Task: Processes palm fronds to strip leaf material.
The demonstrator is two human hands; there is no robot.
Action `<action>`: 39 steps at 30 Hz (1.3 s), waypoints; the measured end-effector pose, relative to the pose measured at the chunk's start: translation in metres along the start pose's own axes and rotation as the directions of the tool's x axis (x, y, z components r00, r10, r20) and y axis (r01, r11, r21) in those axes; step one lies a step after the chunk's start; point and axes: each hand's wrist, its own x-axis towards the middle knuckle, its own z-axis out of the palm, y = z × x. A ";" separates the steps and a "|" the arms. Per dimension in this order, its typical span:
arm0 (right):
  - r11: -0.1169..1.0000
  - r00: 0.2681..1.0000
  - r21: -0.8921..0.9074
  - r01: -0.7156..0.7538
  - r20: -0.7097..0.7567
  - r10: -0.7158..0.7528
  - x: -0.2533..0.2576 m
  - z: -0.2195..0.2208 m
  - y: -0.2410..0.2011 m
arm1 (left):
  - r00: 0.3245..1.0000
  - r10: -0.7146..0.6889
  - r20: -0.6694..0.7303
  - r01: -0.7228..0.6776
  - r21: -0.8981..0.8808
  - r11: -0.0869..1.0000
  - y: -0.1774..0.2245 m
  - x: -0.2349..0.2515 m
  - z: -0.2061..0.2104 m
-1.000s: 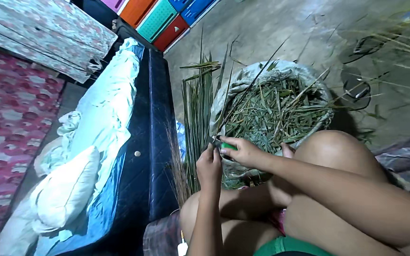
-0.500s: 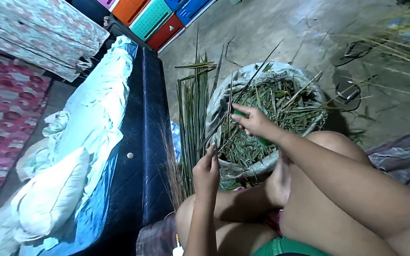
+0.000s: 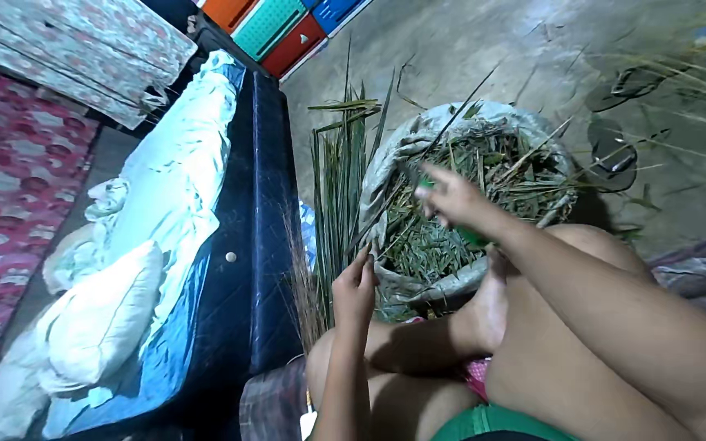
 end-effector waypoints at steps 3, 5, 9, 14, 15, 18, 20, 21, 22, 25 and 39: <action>0.995 0.903 -0.034 -0.099 0.418 0.104 -0.019 0.033 -0.005 | 0.999 -0.052 -0.008 0.052 -0.047 0.998 0.005 0.005 0.002; 0.995 0.854 -0.015 -0.102 0.511 0.095 -0.026 0.046 -0.004 | 0.997 -0.062 -0.037 0.061 -0.035 0.998 0.011 0.005 0.004; 0.989 0.849 0.084 -0.122 0.524 0.060 -0.030 0.055 -0.001 | 0.989 0.031 -0.146 -0.014 0.121 0.993 0.014 0.004 0.011; 0.988 0.881 0.108 -0.114 0.470 0.050 -0.029 0.053 -0.003 | 0.961 0.174 -0.216 -0.111 0.276 0.955 0.014 0.003 0.019; 0.988 0.886 0.104 -0.110 0.461 0.050 -0.029 0.053 -0.003 | 0.958 0.186 -0.219 -0.119 0.286 0.951 0.015 0.004 0.020; 0.990 0.901 0.097 -0.105 0.430 0.054 -0.028 0.052 -0.005 | 0.950 0.215 -0.229 -0.143 0.292 0.946 0.016 0.005 0.021; 0.989 0.928 0.109 -0.099 0.369 0.052 -0.027 0.048 -0.007 | 0.953 0.211 -0.218 -0.142 0.296 0.945 0.016 0.004 0.021; 0.989 0.944 0.119 -0.090 0.328 0.046 -0.024 0.045 -0.009 | 0.954 0.211 -0.213 -0.142 0.298 0.944 0.015 0.004 0.020; 0.988 0.956 0.138 -0.076 0.290 0.033 -0.021 0.039 -0.010 | 0.953 0.218 -0.210 -0.150 0.297 0.943 0.014 0.002 0.020; 0.975 0.970 0.213 -0.064 0.243 0.011 -0.009 0.021 -0.007 | 0.951 0.234 -0.203 -0.169 0.292 0.941 0.011 -0.001 0.020; 0.963 0.912 0.225 -0.146 0.408 0.043 -0.018 0.034 -0.004 | 0.951 0.280 -0.131 -0.238 0.267 0.934 0.011 -0.004 0.014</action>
